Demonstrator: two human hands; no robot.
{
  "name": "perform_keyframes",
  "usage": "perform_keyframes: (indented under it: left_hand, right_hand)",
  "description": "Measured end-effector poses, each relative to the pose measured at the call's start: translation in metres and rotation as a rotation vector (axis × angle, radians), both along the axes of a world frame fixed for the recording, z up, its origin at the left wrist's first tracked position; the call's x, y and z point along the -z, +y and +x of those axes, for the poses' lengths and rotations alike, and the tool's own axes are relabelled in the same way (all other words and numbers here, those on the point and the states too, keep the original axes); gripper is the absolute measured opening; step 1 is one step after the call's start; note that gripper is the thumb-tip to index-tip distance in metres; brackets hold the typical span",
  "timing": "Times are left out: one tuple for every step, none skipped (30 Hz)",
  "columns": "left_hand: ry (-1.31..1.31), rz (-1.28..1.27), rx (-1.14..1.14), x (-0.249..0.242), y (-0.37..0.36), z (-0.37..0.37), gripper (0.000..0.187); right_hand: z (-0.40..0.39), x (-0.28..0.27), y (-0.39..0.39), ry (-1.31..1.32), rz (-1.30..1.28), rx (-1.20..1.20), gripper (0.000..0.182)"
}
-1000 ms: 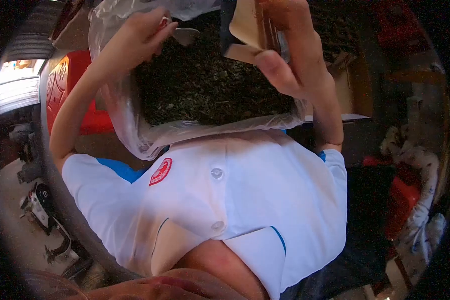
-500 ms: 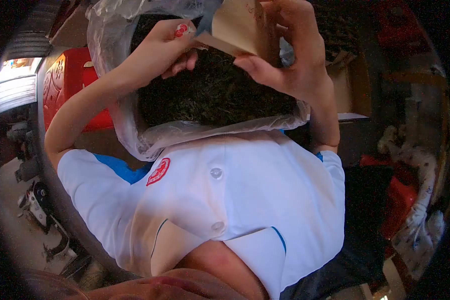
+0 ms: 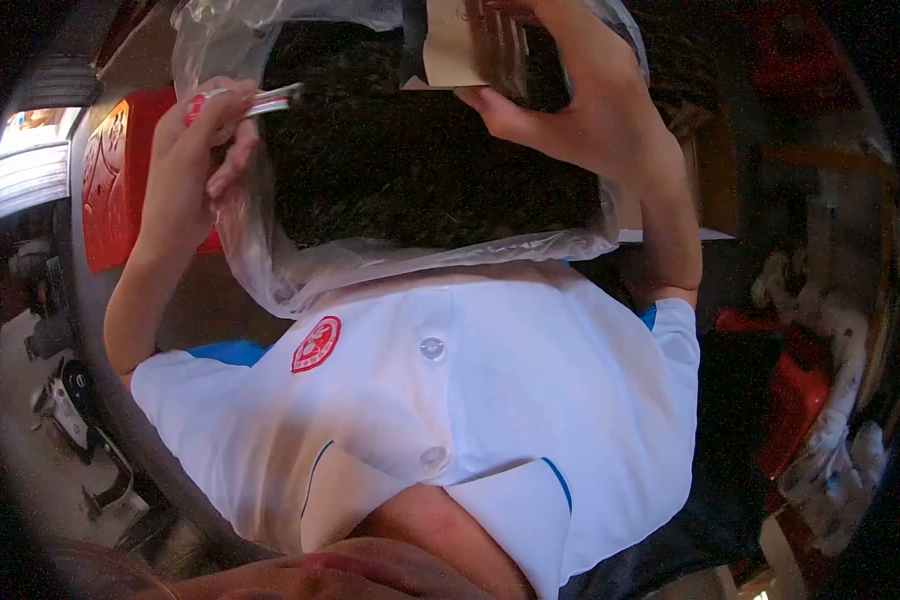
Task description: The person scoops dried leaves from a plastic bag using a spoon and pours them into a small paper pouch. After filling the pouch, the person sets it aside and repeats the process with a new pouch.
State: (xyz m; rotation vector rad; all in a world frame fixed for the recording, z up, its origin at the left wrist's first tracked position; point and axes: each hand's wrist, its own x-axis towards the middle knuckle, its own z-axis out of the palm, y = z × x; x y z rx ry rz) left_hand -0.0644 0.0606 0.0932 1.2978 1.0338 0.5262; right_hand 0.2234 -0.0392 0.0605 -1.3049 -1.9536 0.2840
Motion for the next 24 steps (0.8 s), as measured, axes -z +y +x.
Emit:
perform_keyframes:
  left_hand:
    - [-0.008,0.015,-0.01,0.0,0.003,-0.009,0.02]
    - [-0.016,0.031,-0.021,-0.001,0.004,-0.016,0.02]
    - [-0.001,0.033,-0.056,-0.005,0.002,-0.02,0.019]
    - [-0.024,0.029,-0.069,-0.008,0.002,-0.024,0.018]
    - [-0.048,0.024,-0.081,-0.01,0.002,-0.028,0.018]
    - [-0.071,0.019,-0.092,-0.012,0.002,-0.03,0.017]
    - [-0.074,0.066,-0.098,-0.014,0.0,-0.029,0.017]
    - [-0.089,0.057,-0.083,-0.016,0.0,-0.03,0.017]
    - [-0.104,0.047,-0.067,-0.016,0.001,-0.032,0.017]
    - [-0.119,0.037,-0.051,-0.017,0.002,-0.033,0.017]
    - [-0.129,0.034,-0.036,-0.016,0.003,-0.033,0.017]
    - [-0.139,0.032,-0.021,-0.016,0.004,-0.033,0.017]
    - [-0.15,0.03,-0.005,-0.015,0.005,-0.033,0.017]
    - [-0.149,0.03,-0.008,-0.016,0.005,-0.031,0.017]
    - [-0.149,0.03,-0.011,-0.018,0.005,-0.029,0.017]
    - [-0.149,0.03,-0.014,-0.019,0.004,-0.027,0.017]
    - [-0.153,0.04,-0.021,-0.019,0.004,-0.027,0.017]
    - [-0.157,0.05,-0.029,-0.019,0.005,-0.028,0.018]
    - [-0.162,0.059,-0.036,-0.019,0.005,-0.028,0.018]
    - [-0.154,0.073,-0.04,-0.02,0.004,-0.028,0.018]
    - [-0.147,0.087,-0.044,-0.021,0.002,-0.028,0.018]
    - [-0.139,0.101,-0.049,-0.022,0.002,-0.028,0.019]
    - [-0.134,0.092,-0.049,-0.022,0.001,-0.027,0.019]
    - [-0.129,0.084,-0.049,-0.022,0.001,-0.026,0.019]
  right_hand:
    - [-0.002,-0.002,0.003,-0.057,0.004,-0.006,0.066]
    - [-0.005,-0.004,0.005,-0.08,-0.043,0.005,0.067]
    - [-0.008,-0.006,0.006,-0.103,-0.09,0.016,0.067]
    - [-0.01,-0.007,0.006,-0.126,-0.137,0.029,0.068]
    - [-0.012,-0.006,0.008,-0.146,-0.135,0.018,0.068]
    - [-0.012,-0.005,0.009,-0.167,-0.133,0.008,0.067]
    - [-0.012,-0.004,0.01,-0.187,-0.131,0.0,0.067]
    - [-0.012,-0.004,0.011,-0.194,-0.144,-0.014,0.067]
    - [-0.013,-0.005,0.012,-0.201,-0.158,-0.028,0.066]
    - [-0.013,-0.005,0.012,-0.208,-0.171,-0.041,0.066]
    - [-0.014,-0.005,0.013,-0.209,-0.184,-0.049,0.066]
    - [-0.014,-0.005,0.013,-0.209,-0.196,-0.058,0.066]
    - [-0.014,-0.006,0.013,-0.21,-0.208,-0.066,0.066]
    - [-0.017,-0.009,0.012,-0.213,-0.177,-0.067,0.066]
    - [-0.021,-0.017,0.009,-0.215,-0.145,-0.069,0.066]
    - [-0.02,-0.016,0.009,-0.208,-0.135,-0.069,0.066]
    - [-0.02,-0.016,0.009,-0.201,-0.124,-0.069,0.066]
    - [-0.014,-0.009,0.011,-0.185,-0.135,-0.068,0.066]
    - [-0.011,-0.005,0.012,-0.169,-0.146,-0.067,0.066]
    - [-0.011,-0.004,0.011,-0.17,-0.139,-0.065,0.066]
    - [-0.011,-0.004,0.011,-0.17,-0.133,-0.063,0.066]
    - [-0.011,-0.004,0.011,-0.171,-0.125,-0.062,0.067]
    - [-0.012,-0.004,0.011,-0.167,-0.121,-0.067,0.067]
    - [-0.013,-0.004,0.011,-0.163,-0.117,-0.071,0.067]
